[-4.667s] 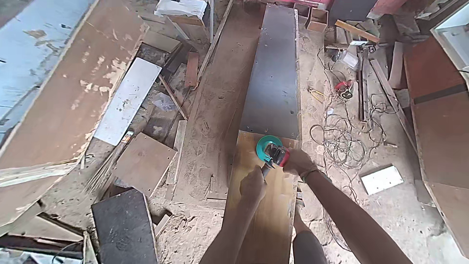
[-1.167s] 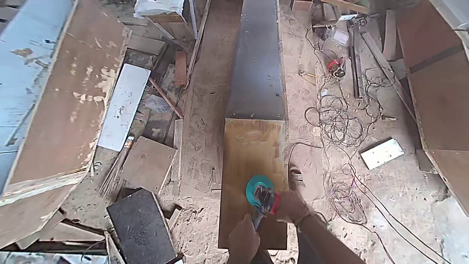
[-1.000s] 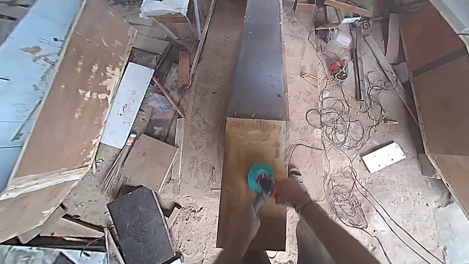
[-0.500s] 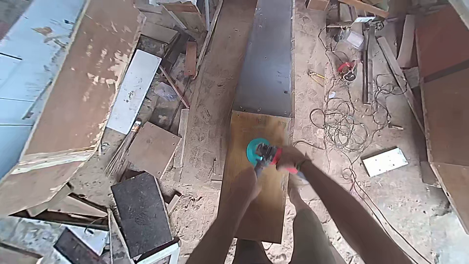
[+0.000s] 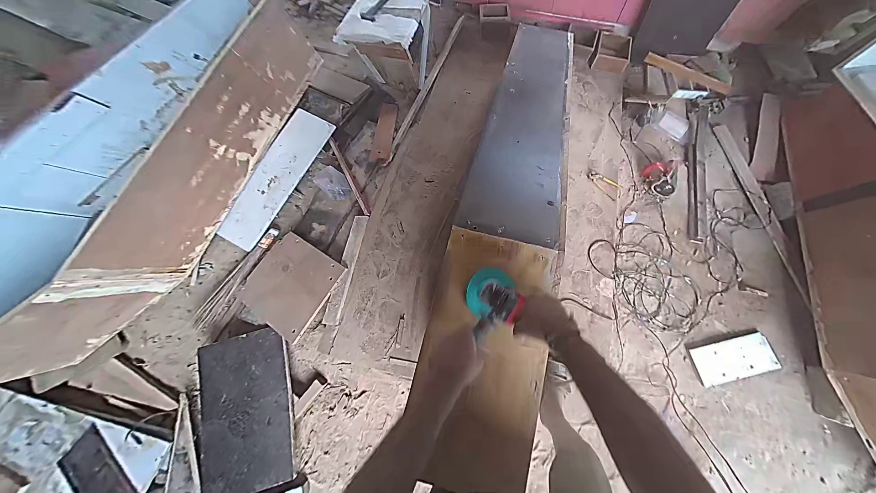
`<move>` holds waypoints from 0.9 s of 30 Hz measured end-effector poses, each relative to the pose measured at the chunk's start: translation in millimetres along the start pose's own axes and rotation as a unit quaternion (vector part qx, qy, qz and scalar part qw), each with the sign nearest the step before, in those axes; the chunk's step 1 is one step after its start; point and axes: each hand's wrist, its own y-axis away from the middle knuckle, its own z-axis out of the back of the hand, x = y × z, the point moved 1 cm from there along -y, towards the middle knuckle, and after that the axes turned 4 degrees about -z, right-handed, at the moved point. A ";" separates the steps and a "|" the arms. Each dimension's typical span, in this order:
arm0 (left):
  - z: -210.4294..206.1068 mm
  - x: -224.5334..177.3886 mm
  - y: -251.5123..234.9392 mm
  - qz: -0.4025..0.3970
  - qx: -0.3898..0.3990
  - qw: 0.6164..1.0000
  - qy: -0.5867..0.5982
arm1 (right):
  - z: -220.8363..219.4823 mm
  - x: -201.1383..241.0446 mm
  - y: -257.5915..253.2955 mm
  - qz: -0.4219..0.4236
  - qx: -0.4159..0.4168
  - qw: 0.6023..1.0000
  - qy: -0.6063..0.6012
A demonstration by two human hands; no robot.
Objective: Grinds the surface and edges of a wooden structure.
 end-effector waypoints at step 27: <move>64.2 -31.0 -12.0 0.008 -0.020 0.998 -0.051 | 44.0 2.9 -18.5 -0.038 -0.041 0.998 -0.033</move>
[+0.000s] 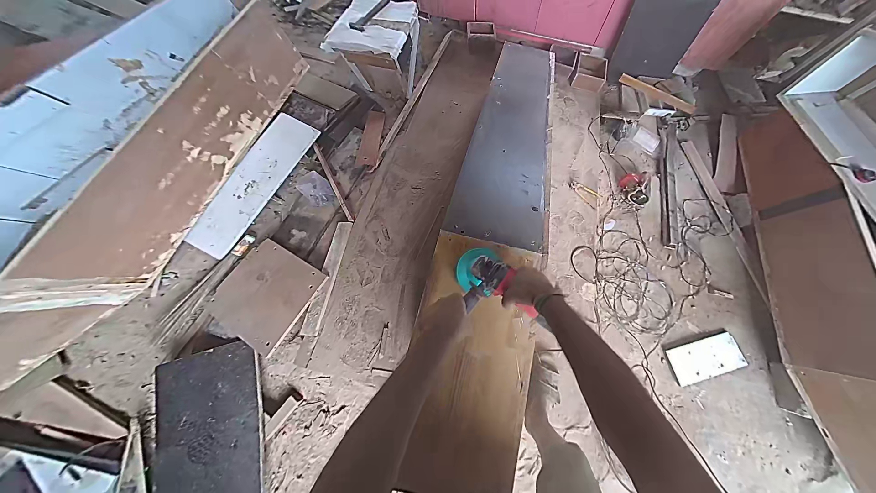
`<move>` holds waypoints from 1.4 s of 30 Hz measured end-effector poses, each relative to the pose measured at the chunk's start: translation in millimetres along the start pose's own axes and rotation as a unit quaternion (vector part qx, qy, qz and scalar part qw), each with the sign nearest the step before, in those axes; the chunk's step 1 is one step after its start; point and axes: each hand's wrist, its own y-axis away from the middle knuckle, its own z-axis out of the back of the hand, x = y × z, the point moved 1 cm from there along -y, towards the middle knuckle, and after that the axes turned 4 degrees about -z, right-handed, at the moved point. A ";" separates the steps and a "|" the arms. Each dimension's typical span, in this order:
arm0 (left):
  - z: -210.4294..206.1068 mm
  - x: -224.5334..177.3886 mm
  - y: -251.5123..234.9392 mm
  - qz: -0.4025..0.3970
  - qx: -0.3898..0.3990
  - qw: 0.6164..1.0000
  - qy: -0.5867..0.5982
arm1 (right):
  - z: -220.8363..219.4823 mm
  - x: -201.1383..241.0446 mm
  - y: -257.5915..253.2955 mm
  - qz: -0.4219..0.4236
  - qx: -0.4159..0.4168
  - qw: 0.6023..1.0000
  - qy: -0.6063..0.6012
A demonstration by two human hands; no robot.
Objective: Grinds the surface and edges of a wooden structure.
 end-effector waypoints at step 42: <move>-19.9 -172.0 3.6 0.172 -0.081 0.934 0.301 | 125.2 -72.4 -58.5 0.157 -0.005 0.950 0.269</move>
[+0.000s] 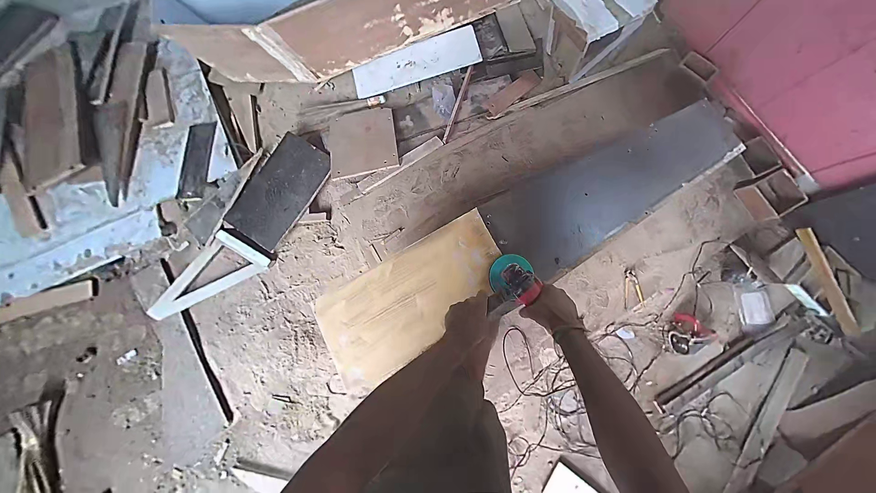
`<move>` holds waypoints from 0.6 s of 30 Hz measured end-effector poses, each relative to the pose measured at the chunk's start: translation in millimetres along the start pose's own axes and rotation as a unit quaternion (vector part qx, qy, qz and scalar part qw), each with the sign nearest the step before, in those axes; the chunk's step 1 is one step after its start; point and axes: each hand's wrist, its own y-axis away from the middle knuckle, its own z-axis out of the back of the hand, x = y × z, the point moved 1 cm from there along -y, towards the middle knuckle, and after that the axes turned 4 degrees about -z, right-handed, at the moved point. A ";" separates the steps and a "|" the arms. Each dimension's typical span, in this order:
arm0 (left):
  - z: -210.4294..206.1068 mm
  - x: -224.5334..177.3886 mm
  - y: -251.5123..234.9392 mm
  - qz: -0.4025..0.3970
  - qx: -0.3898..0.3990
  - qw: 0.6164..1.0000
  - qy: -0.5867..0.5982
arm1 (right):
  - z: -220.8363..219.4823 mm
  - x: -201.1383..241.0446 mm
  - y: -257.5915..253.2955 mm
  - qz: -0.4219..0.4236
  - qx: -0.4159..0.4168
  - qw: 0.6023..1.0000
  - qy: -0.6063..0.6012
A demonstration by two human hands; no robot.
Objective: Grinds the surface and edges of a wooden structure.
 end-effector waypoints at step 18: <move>87.2 -8.7 -47.6 0.145 0.052 0.968 0.199 | 120.3 111.4 -83.8 0.111 0.071 0.966 0.222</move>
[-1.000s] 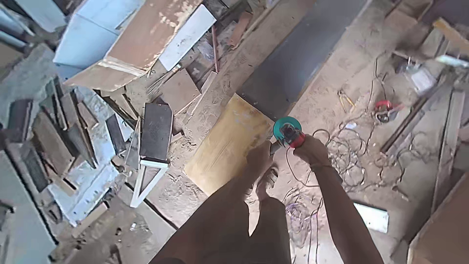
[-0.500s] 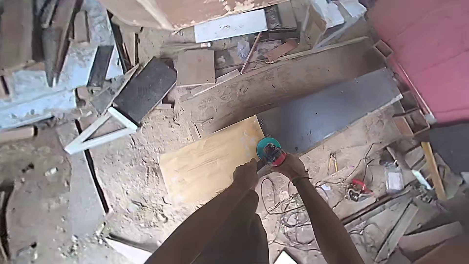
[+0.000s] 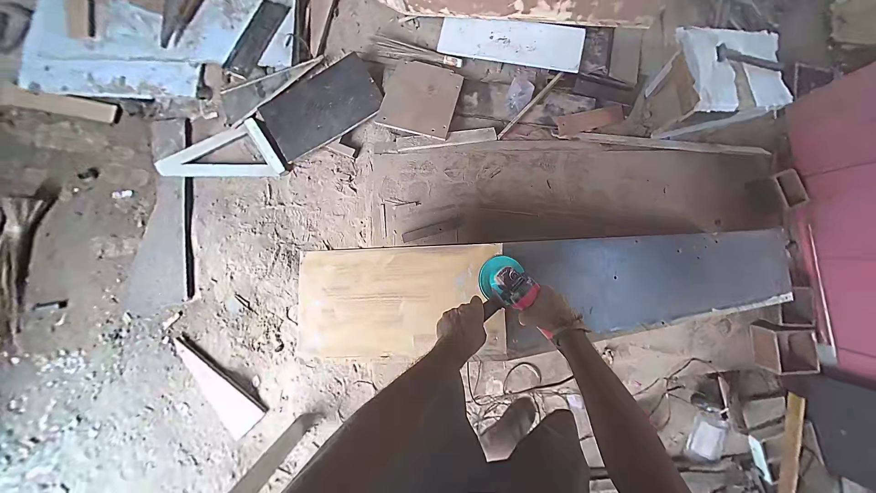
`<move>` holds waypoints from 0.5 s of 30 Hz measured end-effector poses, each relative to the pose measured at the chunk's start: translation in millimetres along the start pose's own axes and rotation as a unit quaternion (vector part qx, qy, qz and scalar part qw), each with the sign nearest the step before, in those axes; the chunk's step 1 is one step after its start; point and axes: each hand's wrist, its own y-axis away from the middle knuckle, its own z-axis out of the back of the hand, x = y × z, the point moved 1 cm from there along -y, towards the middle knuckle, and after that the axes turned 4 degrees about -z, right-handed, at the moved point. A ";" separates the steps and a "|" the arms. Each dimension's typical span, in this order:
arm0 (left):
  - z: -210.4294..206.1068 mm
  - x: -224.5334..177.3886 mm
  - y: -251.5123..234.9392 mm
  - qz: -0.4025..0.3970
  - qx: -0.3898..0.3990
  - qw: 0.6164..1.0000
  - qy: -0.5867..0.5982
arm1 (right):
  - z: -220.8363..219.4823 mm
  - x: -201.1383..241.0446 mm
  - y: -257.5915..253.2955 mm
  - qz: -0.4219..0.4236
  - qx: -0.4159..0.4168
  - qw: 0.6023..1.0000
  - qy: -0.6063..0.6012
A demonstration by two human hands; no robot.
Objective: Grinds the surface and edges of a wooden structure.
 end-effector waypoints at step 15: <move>-88.8 -62.3 23.2 0.165 -0.053 0.963 0.208 | 24.5 -15.5 -20.7 0.176 0.037 0.960 0.214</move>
